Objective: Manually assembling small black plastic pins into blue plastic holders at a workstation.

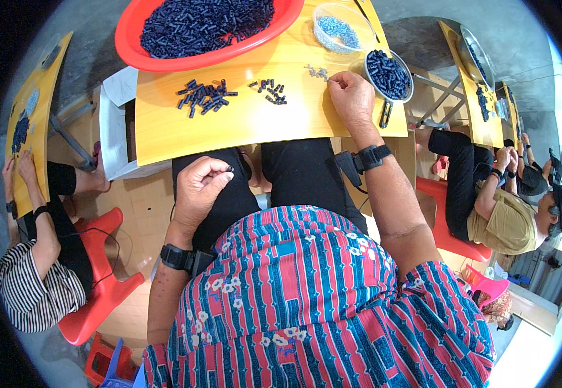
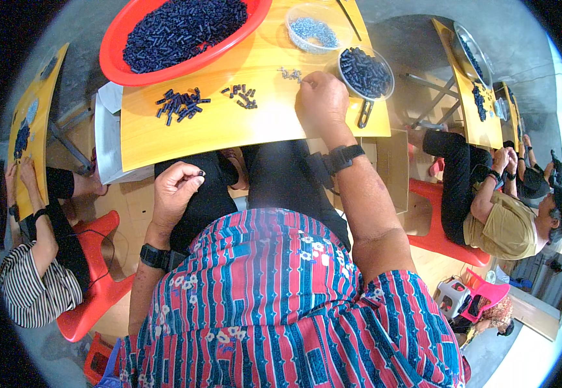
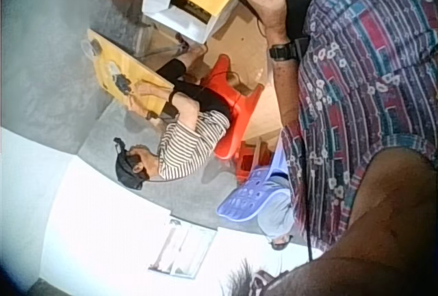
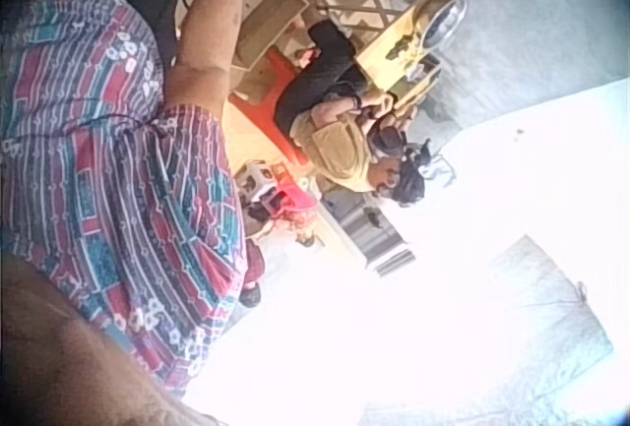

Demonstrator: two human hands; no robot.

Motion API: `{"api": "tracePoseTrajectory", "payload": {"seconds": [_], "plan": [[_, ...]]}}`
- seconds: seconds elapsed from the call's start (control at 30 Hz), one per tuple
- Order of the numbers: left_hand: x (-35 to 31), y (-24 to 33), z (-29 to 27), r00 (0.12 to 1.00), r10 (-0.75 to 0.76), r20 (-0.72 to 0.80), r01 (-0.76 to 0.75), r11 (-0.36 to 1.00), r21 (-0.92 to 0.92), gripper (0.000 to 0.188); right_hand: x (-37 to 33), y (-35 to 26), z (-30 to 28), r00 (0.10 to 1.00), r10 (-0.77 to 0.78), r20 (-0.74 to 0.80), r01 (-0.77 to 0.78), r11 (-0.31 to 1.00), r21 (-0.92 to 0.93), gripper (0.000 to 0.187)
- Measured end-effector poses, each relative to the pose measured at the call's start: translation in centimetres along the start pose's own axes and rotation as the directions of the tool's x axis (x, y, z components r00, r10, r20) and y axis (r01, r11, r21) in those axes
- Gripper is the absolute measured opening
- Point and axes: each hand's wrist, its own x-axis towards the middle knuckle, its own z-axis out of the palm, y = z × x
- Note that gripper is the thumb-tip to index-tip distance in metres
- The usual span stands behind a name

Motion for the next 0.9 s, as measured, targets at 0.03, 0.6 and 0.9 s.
{"api": "tracePoseTrajectory", "payload": {"seconds": [0.03, 0.6, 0.9], "plan": [[0.0, -0.1, 0.1, 1.000, 0.019, -0.016, -0.019, 1.000, -0.002, 0.005, 0.0, 0.2, 0.1, 1.000, -0.001, 0.000, 0.001, 1.000, 0.000, 0.015], [0.0, -0.4, 0.0, 1.000, 0.020, -0.012, -0.020, 1.000, -0.008, 0.006, 0.3, -0.2, -0.3, 0.999, -0.035, 0.017, 0.035, 0.999, -0.022, 0.016], [-0.1, -0.1, -0.1, 1.000, 0.005, 0.001, -0.005, 1.000, -0.017, 0.005, 0.2, -0.9, -0.7, 0.997, -0.067, 0.035, 0.070, 0.994, -0.079, 0.012]]}}
